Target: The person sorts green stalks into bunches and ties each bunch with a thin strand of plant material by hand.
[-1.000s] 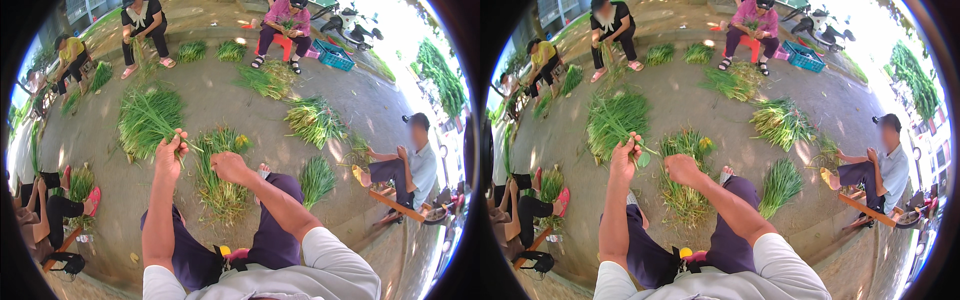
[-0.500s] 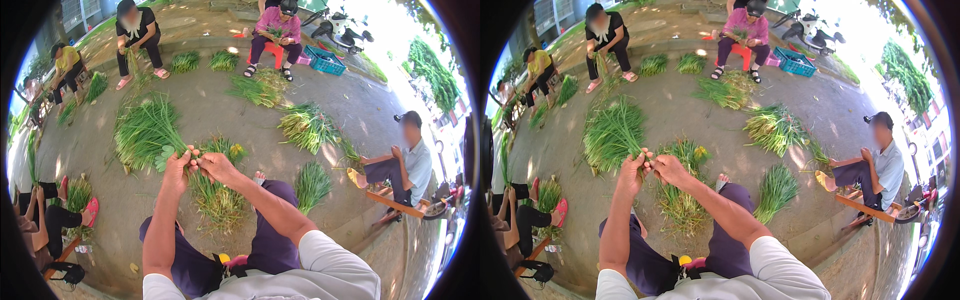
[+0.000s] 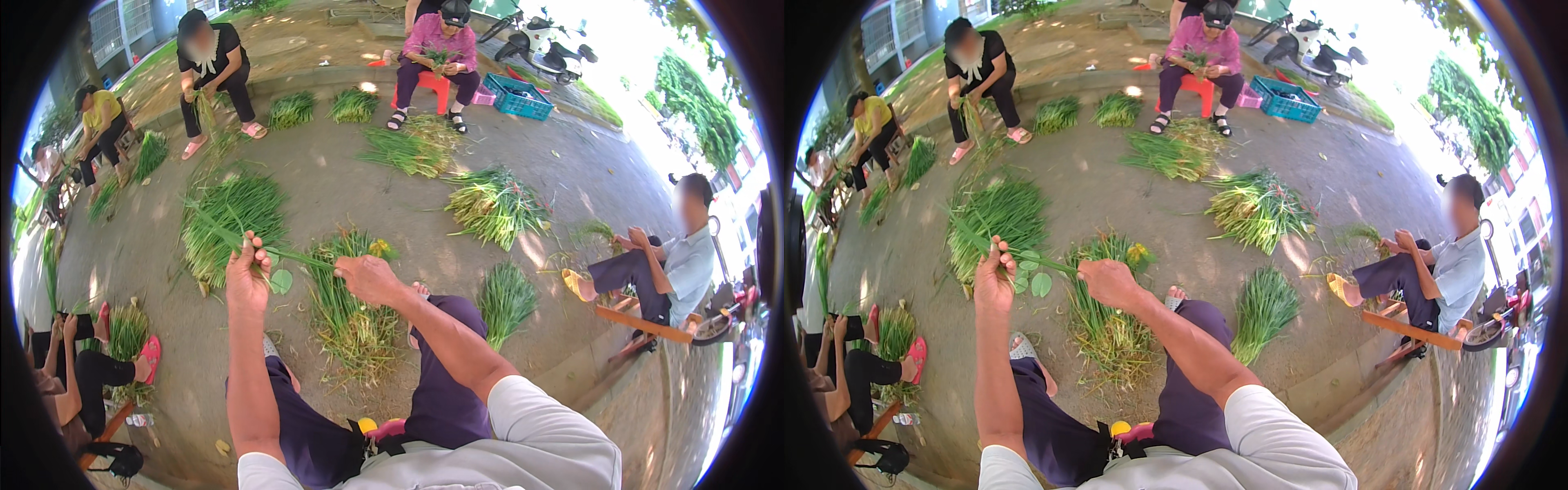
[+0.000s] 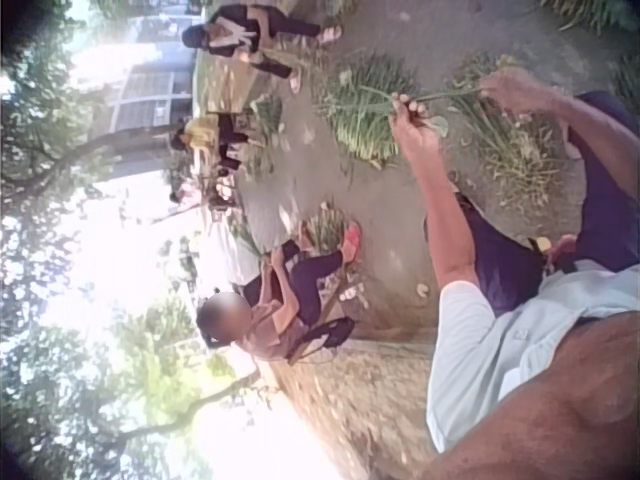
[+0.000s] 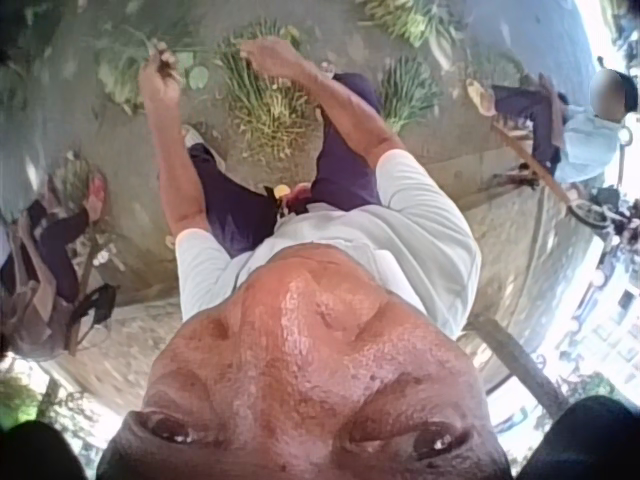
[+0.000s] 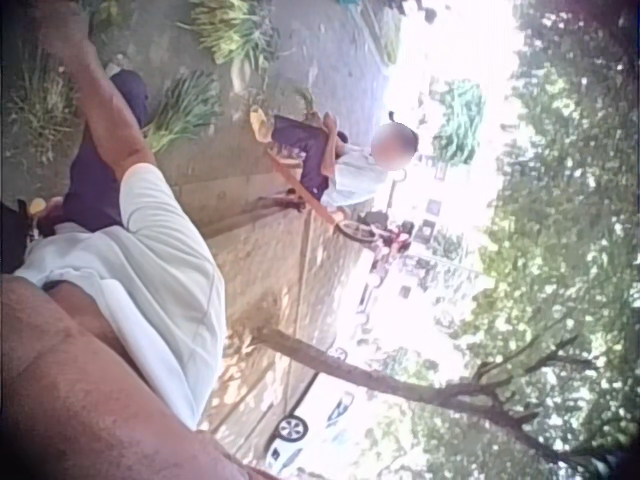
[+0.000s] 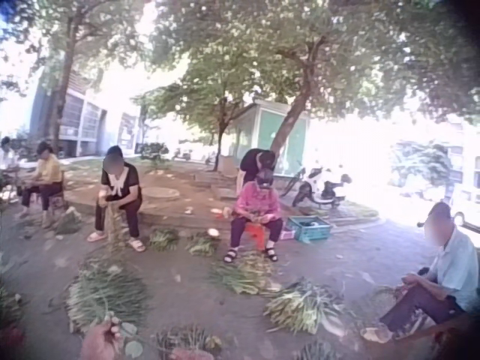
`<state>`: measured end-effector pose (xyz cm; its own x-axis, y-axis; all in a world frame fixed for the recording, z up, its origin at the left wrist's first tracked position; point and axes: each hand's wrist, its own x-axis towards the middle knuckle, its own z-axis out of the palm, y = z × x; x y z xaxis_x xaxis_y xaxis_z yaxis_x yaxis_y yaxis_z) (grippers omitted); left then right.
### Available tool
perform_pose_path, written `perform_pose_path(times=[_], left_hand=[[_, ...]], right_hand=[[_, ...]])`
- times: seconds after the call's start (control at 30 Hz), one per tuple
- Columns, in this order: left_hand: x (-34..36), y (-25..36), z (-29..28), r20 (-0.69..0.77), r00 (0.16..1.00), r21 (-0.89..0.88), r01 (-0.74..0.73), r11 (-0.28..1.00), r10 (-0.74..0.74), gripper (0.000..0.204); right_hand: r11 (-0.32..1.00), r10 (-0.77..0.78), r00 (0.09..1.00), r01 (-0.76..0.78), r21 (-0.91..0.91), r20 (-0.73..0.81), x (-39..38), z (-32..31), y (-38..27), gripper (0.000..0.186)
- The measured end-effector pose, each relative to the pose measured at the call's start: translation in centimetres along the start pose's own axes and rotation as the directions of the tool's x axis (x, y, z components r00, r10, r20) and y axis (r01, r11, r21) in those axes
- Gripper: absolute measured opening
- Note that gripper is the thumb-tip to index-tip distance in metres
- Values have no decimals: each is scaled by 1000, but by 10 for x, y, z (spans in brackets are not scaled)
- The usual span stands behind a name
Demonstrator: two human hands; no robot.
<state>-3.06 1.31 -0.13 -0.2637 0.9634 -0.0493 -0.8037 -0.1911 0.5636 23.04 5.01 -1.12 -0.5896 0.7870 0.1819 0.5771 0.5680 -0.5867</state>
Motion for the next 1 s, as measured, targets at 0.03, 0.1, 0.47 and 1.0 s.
perform_pose_path(times=[0.03,0.1,0.47,1.0], left_hand=[[1,2,-3,-15,1000,2,-14,1000,15,16],[1,8,-5,-46,998,10,-43,999,43,16],[-10,25,-10,-83,987,27,-137,990,139,20],[-9,-7,8,-79,996,79,58,995,-51,21]], right_hand=[[999,49,999,-49,-20,22,-2,-3,5,18],[988,149,987,-145,-58,62,-4,-9,11,18],[852,466,884,-457,-255,-28,-11,-33,66,19],[285,810,586,-357,890,-24,-170,-109,146,20]])
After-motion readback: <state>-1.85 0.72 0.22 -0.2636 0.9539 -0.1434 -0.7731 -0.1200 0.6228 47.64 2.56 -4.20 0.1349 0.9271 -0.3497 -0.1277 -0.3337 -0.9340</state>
